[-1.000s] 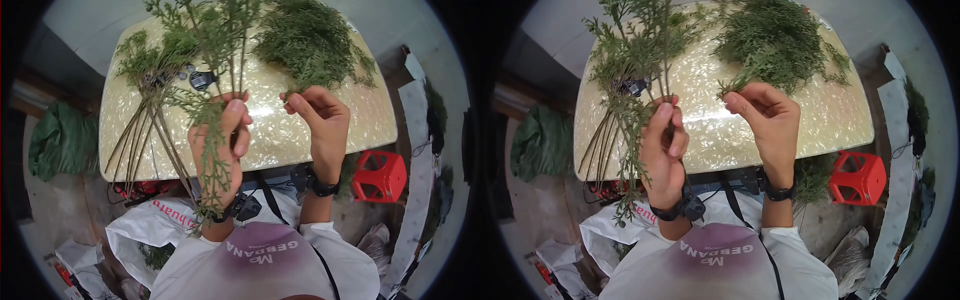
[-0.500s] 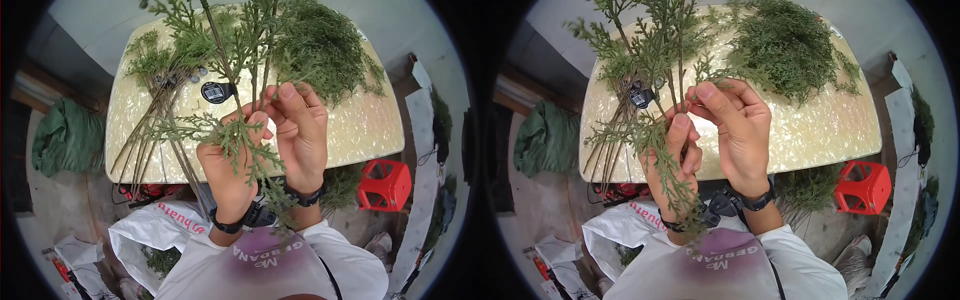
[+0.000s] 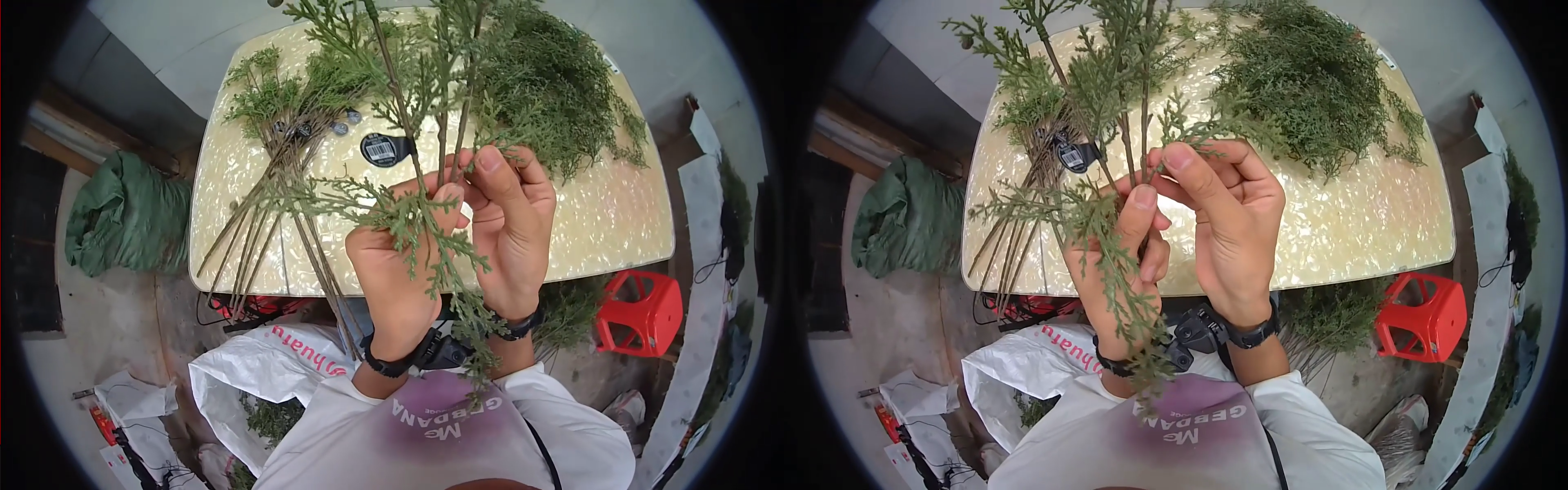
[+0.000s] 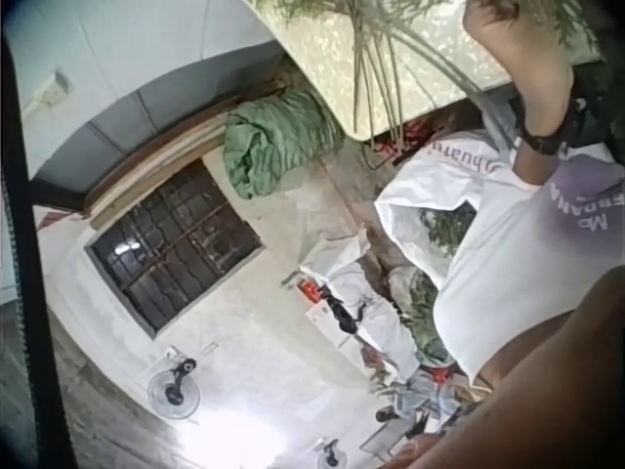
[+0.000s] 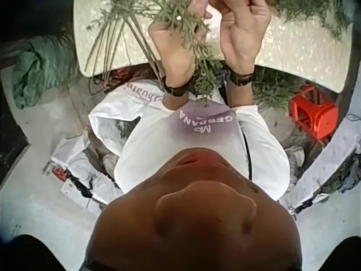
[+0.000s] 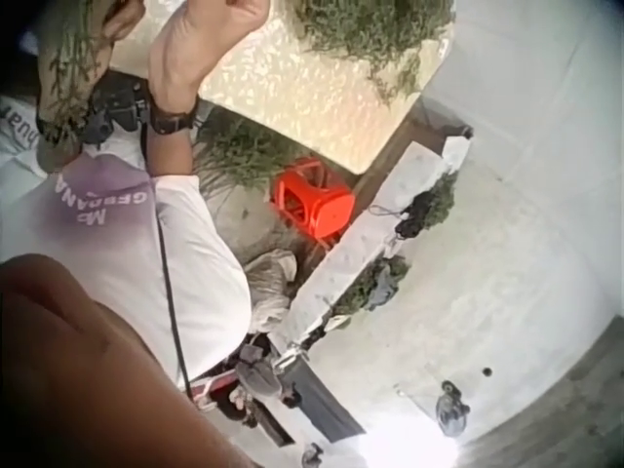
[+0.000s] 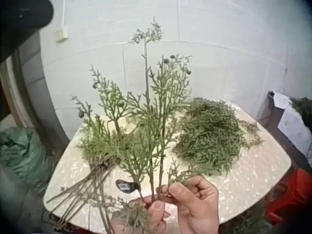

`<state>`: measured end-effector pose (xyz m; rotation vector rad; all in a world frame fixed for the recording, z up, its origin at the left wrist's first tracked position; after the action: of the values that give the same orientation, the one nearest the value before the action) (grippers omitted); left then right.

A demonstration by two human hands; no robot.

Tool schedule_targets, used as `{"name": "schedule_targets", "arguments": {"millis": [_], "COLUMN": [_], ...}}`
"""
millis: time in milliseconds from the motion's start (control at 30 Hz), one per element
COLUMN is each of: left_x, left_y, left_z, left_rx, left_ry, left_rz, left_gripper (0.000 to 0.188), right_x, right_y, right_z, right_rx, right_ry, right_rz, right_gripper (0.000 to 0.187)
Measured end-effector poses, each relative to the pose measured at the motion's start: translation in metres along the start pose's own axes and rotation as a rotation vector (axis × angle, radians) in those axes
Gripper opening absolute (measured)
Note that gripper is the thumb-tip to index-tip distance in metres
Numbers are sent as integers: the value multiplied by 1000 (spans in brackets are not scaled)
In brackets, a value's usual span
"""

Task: The person assembles a decorative branch by picking up a stem and attaching small sprigs of greenery to it. They secure each sprig by wrapping black tape around the connection points, repeating this process until the branch is complete.

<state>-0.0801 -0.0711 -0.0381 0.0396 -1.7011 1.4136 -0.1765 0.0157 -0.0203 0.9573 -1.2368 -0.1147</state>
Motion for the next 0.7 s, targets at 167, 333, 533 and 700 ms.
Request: {"name": "schedule_targets", "arguments": {"millis": [167,333,533,700], "left_x": [-3,2,2,1], "left_y": [-2,3,11,16], "left_z": [0,5,4,2], "left_rx": [-23,-44,-94,-89], "left_ry": [-46,47,80,15], "left_rz": [44,-4,-51,73], "left_gripper": [23,18,19,24], "right_x": [1,-3,-8,-17], "right_y": [-1,2,4,5], "right_z": [-1,4,4,3], "right_rx": [2,-32,-56,-82], "right_ry": [5,-81,-132,-125], "right_rz": [8,-84,-8,-106], "right_gripper": [12,8,9,9]}}
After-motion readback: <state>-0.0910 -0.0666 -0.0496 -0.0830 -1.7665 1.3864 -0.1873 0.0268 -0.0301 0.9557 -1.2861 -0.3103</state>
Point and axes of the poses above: each hand's wrist, its own z-axis towards the middle knuckle, its own x-axis out of the palm, y = z × x, the point moved 10 cm from there along z, towards the middle knuckle, and after that the axes turned 12 degrees about x, right-handed, at the moved point
